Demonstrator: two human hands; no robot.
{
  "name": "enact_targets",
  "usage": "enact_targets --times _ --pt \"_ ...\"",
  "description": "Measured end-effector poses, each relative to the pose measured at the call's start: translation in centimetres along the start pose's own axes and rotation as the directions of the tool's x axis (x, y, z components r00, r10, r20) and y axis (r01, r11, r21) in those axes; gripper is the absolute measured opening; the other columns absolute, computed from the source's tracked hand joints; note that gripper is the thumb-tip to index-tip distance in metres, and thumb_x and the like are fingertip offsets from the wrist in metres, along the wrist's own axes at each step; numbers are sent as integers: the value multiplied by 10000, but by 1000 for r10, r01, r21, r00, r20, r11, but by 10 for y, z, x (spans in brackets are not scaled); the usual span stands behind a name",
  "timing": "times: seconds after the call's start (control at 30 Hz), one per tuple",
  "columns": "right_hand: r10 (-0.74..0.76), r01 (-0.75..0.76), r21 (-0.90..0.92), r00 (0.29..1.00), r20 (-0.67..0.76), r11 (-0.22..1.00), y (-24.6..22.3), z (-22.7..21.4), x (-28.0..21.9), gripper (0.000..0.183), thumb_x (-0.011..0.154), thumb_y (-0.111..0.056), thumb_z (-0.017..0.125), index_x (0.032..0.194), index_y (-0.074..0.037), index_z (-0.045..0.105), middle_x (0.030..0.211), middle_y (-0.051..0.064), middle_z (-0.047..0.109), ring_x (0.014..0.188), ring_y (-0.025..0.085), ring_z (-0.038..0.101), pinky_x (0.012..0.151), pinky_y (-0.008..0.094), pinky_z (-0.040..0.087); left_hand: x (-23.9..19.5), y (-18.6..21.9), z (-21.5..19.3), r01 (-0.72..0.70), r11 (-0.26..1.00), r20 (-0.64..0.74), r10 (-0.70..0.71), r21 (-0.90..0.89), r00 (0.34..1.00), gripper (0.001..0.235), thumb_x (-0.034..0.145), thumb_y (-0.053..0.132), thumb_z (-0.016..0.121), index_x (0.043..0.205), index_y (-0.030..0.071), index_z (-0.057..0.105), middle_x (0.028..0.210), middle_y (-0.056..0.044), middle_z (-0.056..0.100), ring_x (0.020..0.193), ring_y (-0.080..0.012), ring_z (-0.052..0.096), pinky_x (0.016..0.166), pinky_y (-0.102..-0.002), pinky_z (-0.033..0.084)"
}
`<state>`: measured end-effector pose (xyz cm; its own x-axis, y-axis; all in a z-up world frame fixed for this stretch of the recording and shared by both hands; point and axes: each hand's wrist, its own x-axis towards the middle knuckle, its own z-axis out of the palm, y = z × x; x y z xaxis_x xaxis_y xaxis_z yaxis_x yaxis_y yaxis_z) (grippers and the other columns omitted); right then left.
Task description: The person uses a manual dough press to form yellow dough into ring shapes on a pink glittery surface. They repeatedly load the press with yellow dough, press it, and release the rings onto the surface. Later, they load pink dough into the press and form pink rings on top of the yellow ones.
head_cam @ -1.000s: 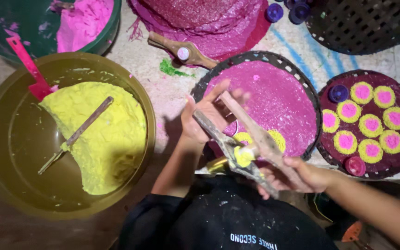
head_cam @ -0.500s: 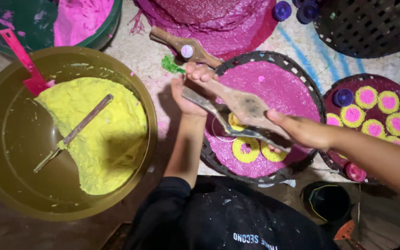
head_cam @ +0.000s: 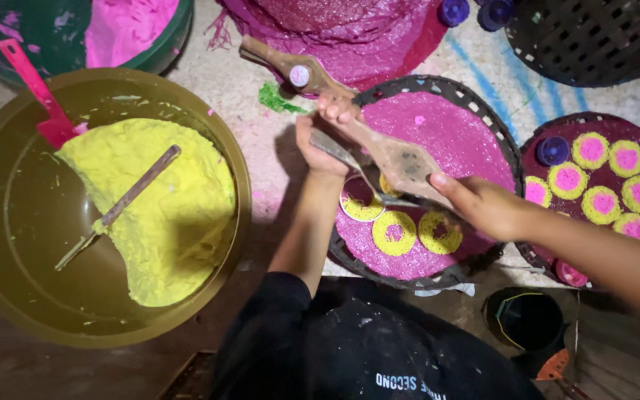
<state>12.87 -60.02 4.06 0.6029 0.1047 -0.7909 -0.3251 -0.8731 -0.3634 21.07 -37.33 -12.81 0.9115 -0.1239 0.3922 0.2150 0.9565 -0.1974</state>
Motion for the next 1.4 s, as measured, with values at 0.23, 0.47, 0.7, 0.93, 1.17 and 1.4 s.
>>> enact_targets --times 0.23,0.47,0.7,0.93,1.17,1.4 --pt "-218 228 53 966 -142 972 -5 26 21 745 990 -620 300 995 27 669 686 178 622 700 274 652 726 459 520 22 34 13 56 988 34 -61 145 998 220 1032 380 517 1051 162 540 967 19 550 977 -163 547 1016 -414 523" --pt "-179 178 112 984 -5 978 -3 36 21 848 1029 -645 266 833 66 685 643 173 604 631 273 613 676 440 516 -5 41 15 33 992 -9 -32 118 999 266 988 405 506 1014 142 536 928 -1 535 959 -177 549 985 -411 522" --pt "-4 4 147 1000 1 989 59 5 2 771 967 -689 266 971 -71 726 707 115 758 653 224 753 681 369 613 -29 9 -8 240 861 -266 -128 449 956 521 981 425 570 1291 6 584 1243 -175 636 1178 -337 577 1045 -459 487" --pt "-316 401 735 912 -262 547 152 25 -34 1036 863 -897 267 1235 28 548 935 188 672 814 276 668 712 435 567 -66 27 59 110 -607 -426 -406 787 808 1155 666 227 904 1571 74 203 1523 -243 396 1414 -417 339 1162 -559 261" --pt "-233 511 836 854 -466 201 161 88 -61 1184 829 -976 331 1317 82 541 943 220 612 878 338 601 803 473 491 -55 17 88 137 -768 -608 -371 626 702 1186 642 247 924 1590 178 215 1489 -193 434 1440 -404 314 1166 -589 233" --pt "-144 557 820 829 -540 130 161 106 -60 1156 853 -964 336 1333 72 521 1007 202 601 902 338 579 825 481 458 -2 35 29 130 -817 -490 -202 562 848 1034 714 323 909 1538 206 296 1482 -131 504 1427 -356 364 1167 -550 251"
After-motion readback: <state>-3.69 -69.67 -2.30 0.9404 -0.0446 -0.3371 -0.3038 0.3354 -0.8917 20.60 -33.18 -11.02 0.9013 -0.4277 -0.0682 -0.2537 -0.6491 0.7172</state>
